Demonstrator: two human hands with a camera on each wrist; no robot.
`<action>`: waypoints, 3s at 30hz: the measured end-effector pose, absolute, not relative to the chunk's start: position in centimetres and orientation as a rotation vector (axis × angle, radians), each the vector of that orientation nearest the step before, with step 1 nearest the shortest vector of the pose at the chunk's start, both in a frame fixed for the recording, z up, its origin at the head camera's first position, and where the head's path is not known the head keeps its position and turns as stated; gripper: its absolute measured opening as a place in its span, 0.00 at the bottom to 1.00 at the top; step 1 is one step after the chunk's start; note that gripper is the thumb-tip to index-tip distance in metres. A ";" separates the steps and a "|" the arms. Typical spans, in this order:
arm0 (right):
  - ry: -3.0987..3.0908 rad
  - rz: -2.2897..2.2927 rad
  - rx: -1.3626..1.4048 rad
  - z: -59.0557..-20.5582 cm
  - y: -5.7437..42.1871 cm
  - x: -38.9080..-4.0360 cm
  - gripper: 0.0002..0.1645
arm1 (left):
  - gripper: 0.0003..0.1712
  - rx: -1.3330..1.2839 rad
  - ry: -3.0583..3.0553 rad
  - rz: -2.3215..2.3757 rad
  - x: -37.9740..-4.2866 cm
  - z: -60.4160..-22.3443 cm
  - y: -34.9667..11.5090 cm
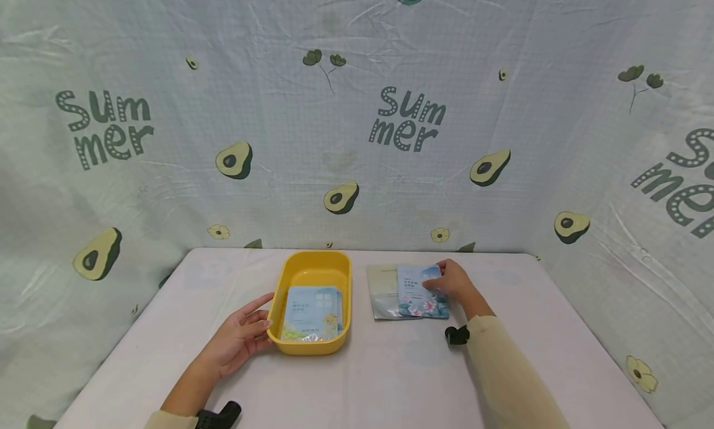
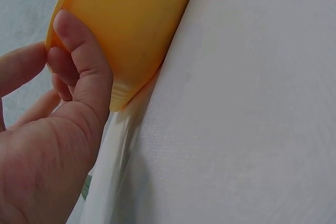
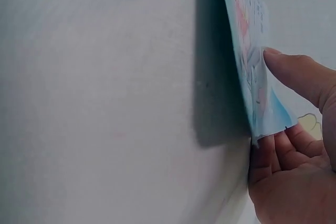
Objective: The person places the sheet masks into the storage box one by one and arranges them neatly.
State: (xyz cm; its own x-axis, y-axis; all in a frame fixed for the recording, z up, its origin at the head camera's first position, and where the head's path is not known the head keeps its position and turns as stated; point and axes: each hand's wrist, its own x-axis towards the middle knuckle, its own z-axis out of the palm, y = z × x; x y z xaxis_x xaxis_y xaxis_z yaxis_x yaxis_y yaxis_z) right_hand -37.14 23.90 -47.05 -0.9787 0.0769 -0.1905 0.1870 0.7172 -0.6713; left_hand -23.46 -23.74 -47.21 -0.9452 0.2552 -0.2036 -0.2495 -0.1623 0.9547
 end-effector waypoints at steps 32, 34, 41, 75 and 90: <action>2.631 -1.397 0.148 -47.0 25.1 -35.5 0.42 | 0.45 0.003 1.766 2.155 -23.4 -47.1 -23.9; 2.625 -1.431 0.136 -47.1 25.2 -35.4 0.43 | 0.45 0.003 1.768 2.155 -23.4 -47.1 -23.9; 2.583 -1.533 0.140 -47.5 25.1 -35.0 0.41 | 0.44 -0.011 1.784 2.158 -23.4 -47.0 -23.9; 2.372 -1.833 0.070 -46.3 22.7 -30.5 0.37 | 0.44 0.010 1.783 2.160 -23.3 -47.1 -23.7; 2.313 -1.897 -0.012 -46.4 20.7 -28.4 0.40 | 0.44 -0.017 1.811 2.154 -23.3 -47.2 -23.6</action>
